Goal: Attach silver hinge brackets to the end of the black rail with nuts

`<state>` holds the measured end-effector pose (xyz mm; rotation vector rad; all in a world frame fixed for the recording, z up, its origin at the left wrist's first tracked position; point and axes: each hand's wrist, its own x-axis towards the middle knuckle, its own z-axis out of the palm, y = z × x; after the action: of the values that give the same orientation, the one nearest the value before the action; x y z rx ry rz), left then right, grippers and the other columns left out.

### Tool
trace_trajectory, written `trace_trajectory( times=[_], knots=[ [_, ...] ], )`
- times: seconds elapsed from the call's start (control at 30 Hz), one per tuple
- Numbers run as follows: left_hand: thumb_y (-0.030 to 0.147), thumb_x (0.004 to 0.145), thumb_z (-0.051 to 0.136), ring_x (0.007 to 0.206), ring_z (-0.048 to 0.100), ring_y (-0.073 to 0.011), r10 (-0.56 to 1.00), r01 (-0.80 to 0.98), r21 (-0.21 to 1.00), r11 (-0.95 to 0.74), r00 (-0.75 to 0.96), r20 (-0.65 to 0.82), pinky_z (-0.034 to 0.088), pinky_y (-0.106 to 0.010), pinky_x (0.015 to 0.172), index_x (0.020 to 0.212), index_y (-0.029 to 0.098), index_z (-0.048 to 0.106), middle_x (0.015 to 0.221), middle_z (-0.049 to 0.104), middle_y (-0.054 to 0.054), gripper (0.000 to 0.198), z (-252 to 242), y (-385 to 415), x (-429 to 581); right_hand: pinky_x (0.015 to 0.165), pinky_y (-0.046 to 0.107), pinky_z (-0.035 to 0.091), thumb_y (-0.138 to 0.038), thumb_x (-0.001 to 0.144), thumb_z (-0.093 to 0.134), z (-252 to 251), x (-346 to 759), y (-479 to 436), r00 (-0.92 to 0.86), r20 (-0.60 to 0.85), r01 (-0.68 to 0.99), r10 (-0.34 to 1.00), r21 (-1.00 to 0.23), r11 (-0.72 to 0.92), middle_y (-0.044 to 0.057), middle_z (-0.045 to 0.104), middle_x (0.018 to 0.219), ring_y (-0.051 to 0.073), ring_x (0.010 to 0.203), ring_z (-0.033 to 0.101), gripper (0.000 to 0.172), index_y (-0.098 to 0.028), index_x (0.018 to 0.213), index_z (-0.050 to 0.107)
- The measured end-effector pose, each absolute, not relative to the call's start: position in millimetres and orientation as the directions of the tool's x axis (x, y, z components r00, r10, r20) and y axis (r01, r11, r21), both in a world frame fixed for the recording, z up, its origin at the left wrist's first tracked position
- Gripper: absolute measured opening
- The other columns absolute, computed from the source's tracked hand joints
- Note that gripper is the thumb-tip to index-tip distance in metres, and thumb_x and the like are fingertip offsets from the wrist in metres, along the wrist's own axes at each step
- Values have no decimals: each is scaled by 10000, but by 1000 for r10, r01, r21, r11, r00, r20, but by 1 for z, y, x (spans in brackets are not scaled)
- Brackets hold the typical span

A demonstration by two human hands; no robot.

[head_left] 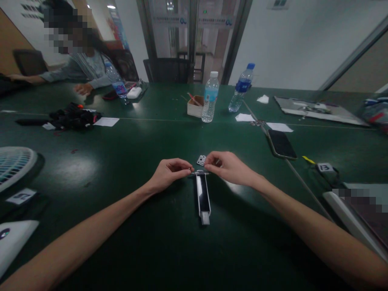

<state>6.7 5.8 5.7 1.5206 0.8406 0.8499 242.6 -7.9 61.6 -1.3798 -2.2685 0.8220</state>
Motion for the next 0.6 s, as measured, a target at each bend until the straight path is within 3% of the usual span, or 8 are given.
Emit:
trace_trajectory(
  times=[0.1, 0.2, 0.6],
  knots=[
    [288, 766, 746, 894, 676, -180, 867, 82, 989, -119, 495, 63, 539, -344, 861, 954, 165, 718, 954, 725, -53, 227, 5, 6, 6, 640, 259, 459, -211, 881, 555, 62, 227, -18, -505, 13, 533, 863, -782, 324, 24, 664, 820, 119, 704, 588, 97, -156, 903, 633],
    [299, 757, 751, 873, 679, -181, 859, 109, 987, -122, 510, 50, 548, -337, 836, 950, 173, 723, 947, 727, -50, 232, 5, 7, 6, 649, 262, 466, -206, 881, 564, 60, 218, -24, -498, 11, 466, 867, -840, 279, 22, 659, 829, 121, 725, 595, 81, -163, 897, 631],
    [271, 757, 743, 898, 686, -187, 857, 68, 990, -123, 510, 71, 542, -338, 862, 957, 174, 732, 957, 736, -49, 223, 6, 6, 8, 602, 260, 414, -236, 880, 590, 48, 210, -30, -371, 142, 511, 917, -794, 330, 7, 640, 765, 114, 656, 543, 98, -161, 900, 650]
  ],
)
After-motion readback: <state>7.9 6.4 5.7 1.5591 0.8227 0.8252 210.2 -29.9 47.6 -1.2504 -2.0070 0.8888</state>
